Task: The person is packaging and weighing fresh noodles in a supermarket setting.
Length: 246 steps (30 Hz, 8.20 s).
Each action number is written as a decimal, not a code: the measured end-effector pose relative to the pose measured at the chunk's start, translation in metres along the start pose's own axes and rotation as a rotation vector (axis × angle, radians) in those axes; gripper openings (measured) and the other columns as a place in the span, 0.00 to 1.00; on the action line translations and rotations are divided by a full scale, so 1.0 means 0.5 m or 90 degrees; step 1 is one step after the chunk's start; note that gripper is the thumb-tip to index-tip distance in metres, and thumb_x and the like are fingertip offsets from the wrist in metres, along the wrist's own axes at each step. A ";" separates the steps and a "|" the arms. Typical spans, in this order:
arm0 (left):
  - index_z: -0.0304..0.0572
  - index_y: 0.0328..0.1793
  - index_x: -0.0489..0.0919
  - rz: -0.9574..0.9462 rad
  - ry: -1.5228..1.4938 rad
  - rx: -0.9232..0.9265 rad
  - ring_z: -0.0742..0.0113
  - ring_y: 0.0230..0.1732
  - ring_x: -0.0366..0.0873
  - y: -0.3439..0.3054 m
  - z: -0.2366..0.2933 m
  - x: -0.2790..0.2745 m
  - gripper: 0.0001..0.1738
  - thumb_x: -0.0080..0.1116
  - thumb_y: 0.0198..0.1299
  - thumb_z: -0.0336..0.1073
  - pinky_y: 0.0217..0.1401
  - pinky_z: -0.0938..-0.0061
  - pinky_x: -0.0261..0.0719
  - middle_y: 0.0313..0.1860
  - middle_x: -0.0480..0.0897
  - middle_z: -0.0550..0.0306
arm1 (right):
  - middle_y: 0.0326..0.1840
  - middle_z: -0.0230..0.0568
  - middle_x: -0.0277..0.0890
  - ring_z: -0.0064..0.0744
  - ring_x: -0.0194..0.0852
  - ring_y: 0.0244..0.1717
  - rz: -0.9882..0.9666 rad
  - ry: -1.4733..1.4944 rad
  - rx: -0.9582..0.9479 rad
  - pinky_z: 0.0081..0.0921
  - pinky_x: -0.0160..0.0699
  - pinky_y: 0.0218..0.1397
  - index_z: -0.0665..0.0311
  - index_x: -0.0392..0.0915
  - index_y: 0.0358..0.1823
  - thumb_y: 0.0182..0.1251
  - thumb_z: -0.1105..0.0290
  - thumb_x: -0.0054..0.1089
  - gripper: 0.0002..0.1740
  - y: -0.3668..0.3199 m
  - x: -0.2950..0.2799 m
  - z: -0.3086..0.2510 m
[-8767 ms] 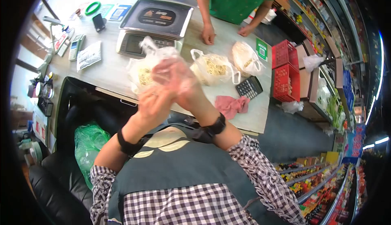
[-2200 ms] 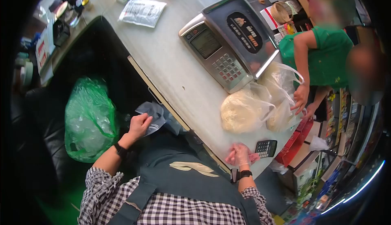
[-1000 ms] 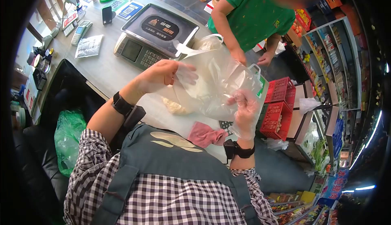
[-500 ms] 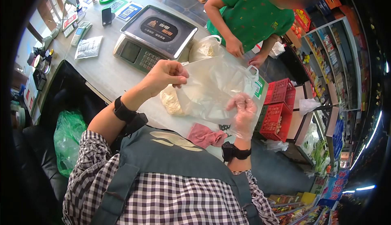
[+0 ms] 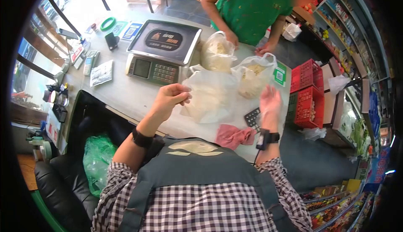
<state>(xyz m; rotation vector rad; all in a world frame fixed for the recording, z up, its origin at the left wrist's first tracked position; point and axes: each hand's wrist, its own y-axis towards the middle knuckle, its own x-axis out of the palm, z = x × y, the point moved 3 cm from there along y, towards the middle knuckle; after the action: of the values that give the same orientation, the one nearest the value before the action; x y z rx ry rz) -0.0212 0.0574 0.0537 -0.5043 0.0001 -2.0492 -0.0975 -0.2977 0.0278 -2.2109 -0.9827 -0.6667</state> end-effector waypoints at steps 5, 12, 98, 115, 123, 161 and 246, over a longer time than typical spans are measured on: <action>0.33 0.44 0.80 -0.033 0.016 0.043 0.74 0.34 0.80 0.005 0.020 0.041 0.07 0.63 0.61 0.24 0.35 0.79 0.77 0.33 0.83 0.57 | 0.43 0.41 0.83 0.29 0.80 0.37 -0.463 -0.273 -0.023 0.25 0.79 0.40 0.65 0.78 0.50 0.73 0.50 0.55 0.23 -0.193 0.237 -0.029; 0.34 0.43 0.80 -0.053 0.021 0.093 0.77 0.33 0.78 0.015 0.036 0.069 0.08 0.64 0.58 0.21 0.36 0.83 0.75 0.34 0.82 0.60 | 0.36 0.38 0.82 0.23 0.78 0.32 -0.513 -0.412 0.094 0.19 0.76 0.36 0.67 0.79 0.43 0.70 0.58 0.62 0.16 -0.203 0.250 0.055; 0.46 0.43 0.81 0.028 0.761 0.507 0.53 0.39 0.79 -0.049 0.057 0.074 0.10 0.63 0.52 0.29 0.41 0.64 0.77 0.37 0.78 0.55 | 0.19 0.43 0.68 0.43 0.69 0.23 -0.253 -0.901 -0.474 0.37 0.68 0.30 0.65 0.69 0.25 0.53 0.79 0.59 0.07 -0.174 0.243 0.075; 0.31 0.40 0.85 -0.031 0.939 0.250 0.64 0.24 0.70 -0.208 0.076 -0.055 0.07 0.62 0.54 0.23 0.29 0.74 0.69 0.23 0.68 0.58 | 0.44 0.50 0.81 0.44 0.81 0.44 -0.403 -0.884 -0.314 0.38 0.78 0.48 0.72 0.78 0.46 0.54 0.62 0.73 0.24 -0.115 0.186 0.129; 0.29 0.39 0.82 0.144 0.234 0.043 0.73 0.35 0.79 -0.280 0.044 -0.041 0.09 0.57 0.66 0.30 0.42 0.77 0.75 0.30 0.83 0.61 | 0.62 0.62 0.69 0.52 0.70 0.61 -0.365 -1.041 -0.732 0.42 0.72 0.58 0.74 0.62 0.68 0.50 0.44 0.73 0.53 -0.050 0.228 0.290; 0.31 0.74 0.64 -0.049 0.221 -0.156 0.63 0.49 0.78 0.405 -0.258 0.340 0.40 0.67 0.62 0.43 0.45 0.69 0.78 0.62 0.76 0.52 | 0.38 0.47 0.82 0.46 0.82 0.42 0.177 -1.130 -0.420 0.35 0.78 0.50 0.67 0.80 0.45 0.61 0.65 0.66 0.15 0.230 -0.081 -0.273; 0.54 0.79 0.62 -0.050 0.464 0.062 0.79 0.30 0.60 -0.115 -0.058 -0.062 0.38 0.54 0.61 0.22 0.35 0.81 0.64 0.29 0.64 0.70 | 0.55 0.53 0.73 0.52 0.77 0.49 -0.583 -1.436 -0.068 0.44 0.75 0.50 0.60 0.74 0.56 0.55 0.70 0.57 0.23 -0.065 0.142 0.322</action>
<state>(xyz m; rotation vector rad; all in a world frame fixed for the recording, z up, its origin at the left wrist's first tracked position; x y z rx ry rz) -0.0658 0.1066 0.0283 0.3244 0.3166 -2.1895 -0.0498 -0.1334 -0.0241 -1.5895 -2.7865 2.1017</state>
